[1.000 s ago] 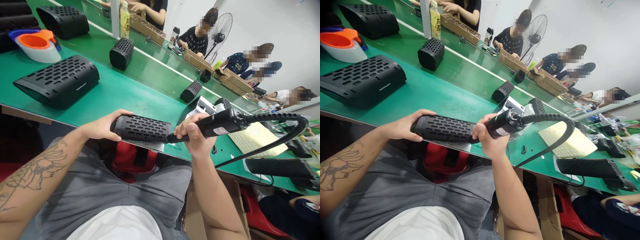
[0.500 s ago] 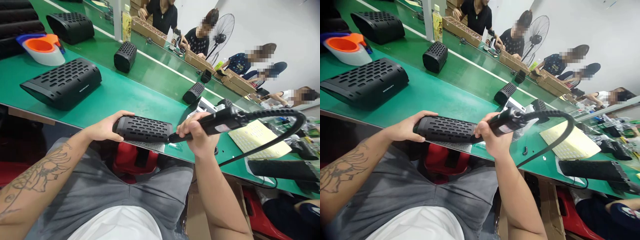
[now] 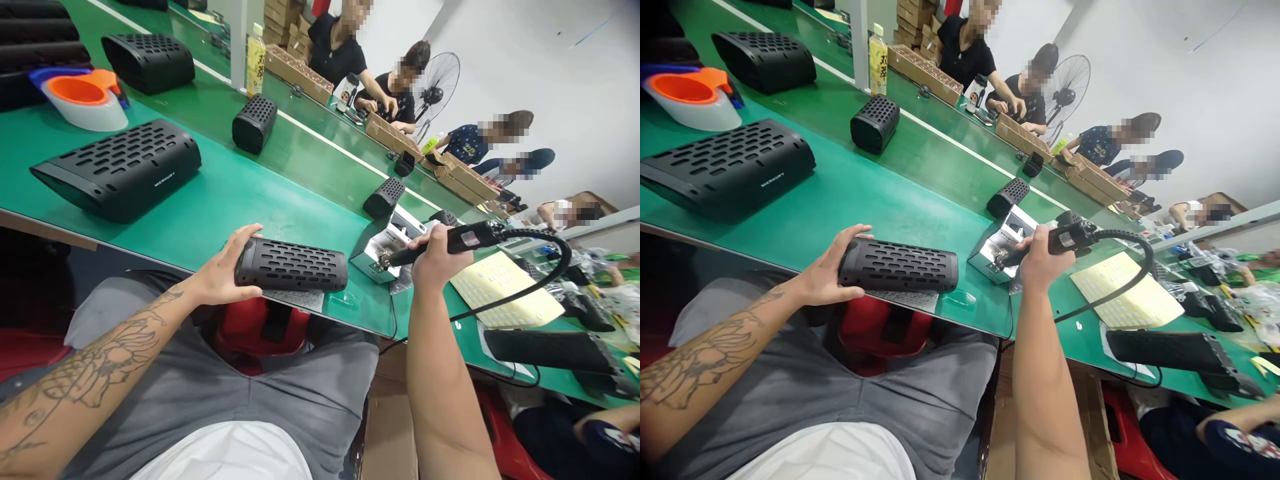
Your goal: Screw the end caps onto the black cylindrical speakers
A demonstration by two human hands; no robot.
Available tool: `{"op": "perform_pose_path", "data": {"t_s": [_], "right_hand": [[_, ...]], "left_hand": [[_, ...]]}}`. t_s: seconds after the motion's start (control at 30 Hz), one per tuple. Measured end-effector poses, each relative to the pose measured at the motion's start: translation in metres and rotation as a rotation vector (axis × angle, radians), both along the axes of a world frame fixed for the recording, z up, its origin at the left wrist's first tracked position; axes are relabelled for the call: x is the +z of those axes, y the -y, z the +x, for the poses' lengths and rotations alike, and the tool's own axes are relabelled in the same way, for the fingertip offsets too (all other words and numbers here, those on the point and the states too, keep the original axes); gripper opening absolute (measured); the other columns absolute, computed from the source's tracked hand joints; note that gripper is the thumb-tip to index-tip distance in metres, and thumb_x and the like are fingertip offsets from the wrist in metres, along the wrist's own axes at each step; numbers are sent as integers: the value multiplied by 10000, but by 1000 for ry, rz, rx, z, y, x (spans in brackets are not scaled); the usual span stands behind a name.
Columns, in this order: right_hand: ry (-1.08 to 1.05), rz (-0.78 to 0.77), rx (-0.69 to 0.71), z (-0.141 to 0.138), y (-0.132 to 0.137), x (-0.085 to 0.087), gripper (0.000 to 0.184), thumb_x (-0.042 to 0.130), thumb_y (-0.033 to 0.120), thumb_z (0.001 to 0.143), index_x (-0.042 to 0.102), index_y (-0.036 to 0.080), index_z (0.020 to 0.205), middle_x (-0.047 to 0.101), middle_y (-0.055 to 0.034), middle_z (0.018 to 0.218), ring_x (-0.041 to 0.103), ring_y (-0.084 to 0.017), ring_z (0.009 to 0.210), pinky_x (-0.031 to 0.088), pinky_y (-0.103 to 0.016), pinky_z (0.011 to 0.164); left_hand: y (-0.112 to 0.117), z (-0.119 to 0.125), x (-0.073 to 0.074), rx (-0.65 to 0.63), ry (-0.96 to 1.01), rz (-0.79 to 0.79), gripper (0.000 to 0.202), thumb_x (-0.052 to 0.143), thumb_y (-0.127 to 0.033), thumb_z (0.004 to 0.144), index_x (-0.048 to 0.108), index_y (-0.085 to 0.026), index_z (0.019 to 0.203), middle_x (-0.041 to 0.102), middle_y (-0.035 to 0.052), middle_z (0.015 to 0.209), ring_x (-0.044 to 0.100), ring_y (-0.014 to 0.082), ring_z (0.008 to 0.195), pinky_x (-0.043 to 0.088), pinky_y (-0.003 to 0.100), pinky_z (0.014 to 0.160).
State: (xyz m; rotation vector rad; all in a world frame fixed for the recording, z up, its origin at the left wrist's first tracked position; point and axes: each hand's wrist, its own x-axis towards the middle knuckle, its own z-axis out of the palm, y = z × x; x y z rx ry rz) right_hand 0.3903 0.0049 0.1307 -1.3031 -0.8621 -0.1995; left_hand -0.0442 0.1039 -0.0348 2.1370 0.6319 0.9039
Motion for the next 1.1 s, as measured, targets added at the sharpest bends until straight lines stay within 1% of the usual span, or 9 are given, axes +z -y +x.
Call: {"op": "perform_pose_path", "data": {"t_s": [0.1,0.23,0.33,0.4,0.5,0.6,0.77,0.9,1.1], "right_hand": [[-5,-20,55,-8,9,4,485,933,655,892,644,271,828,603,71,603,631,-179,482,597,-365,526],[-43,32,155,-40,22,24,436,965,577,893,663,268,840,619,83,608,625,-166,474,614,-344,505],[-89,148,353,-82,34,40,355,956,504,927,706,261,862,608,93,591,592,-156,431,596,-327,457],[-96,149,539,-114,39,46,336,970,512,949,745,266,904,616,91,592,594,-158,419,596,-325,447],[-82,104,743,-156,39,45,352,986,557,983,766,285,950,648,86,615,614,-161,426,615,-332,456],[-62,115,806,-181,30,36,377,995,580,1000,757,293,941,666,80,616,605,-157,414,606,-330,440],[-59,25,770,-190,17,23,448,1018,618,978,728,277,966,671,89,616,652,-157,451,647,-326,494],[-87,-30,746,-189,13,16,511,1025,661,953,694,272,949,662,91,618,620,-139,454,643,-315,500],[-137,-53,809,-187,10,11,498,1060,590,938,681,268,935,666,100,623,598,-122,449,641,-298,502]], "left_hand": [[-7,-3,-1,-25,0,73,1241,815,-874,1011,268,-334,1985,430,247,1953,598,515,1718,534,680,1424],[-10,0,-8,-31,19,268,1209,884,-763,1011,310,-295,1967,495,268,1912,526,545,1782,512,724,1449],[-9,6,-14,-22,97,398,1268,981,-616,968,283,-286,1973,511,292,1890,548,550,1768,558,756,1408],[-8,9,-15,-27,133,441,1276,1006,-533,953,283,-281,1973,518,302,1879,570,548,1751,578,759,1390],[-8,12,-15,-26,163,432,1255,1020,-493,931,329,-269,1954,538,308,1858,603,549,1723,600,758,1371],[-8,13,-15,-22,165,422,1244,1031,-489,913,359,-264,1935,532,316,1859,607,552,1721,602,765,1367],[-7,15,-17,-29,212,433,1195,1014,-491,932,388,-244,1920,543,325,1848,626,543,1708,630,748,1342],[-7,16,-17,-15,198,436,1177,997,-492,946,381,-243,1918,551,324,1829,652,532,1679,659,728,1309],[-7,15,-15,-24,187,436,1177,1010,-488,931,390,-263,1906,577,303,1789,692,513,1623,680,709,1278]]}}
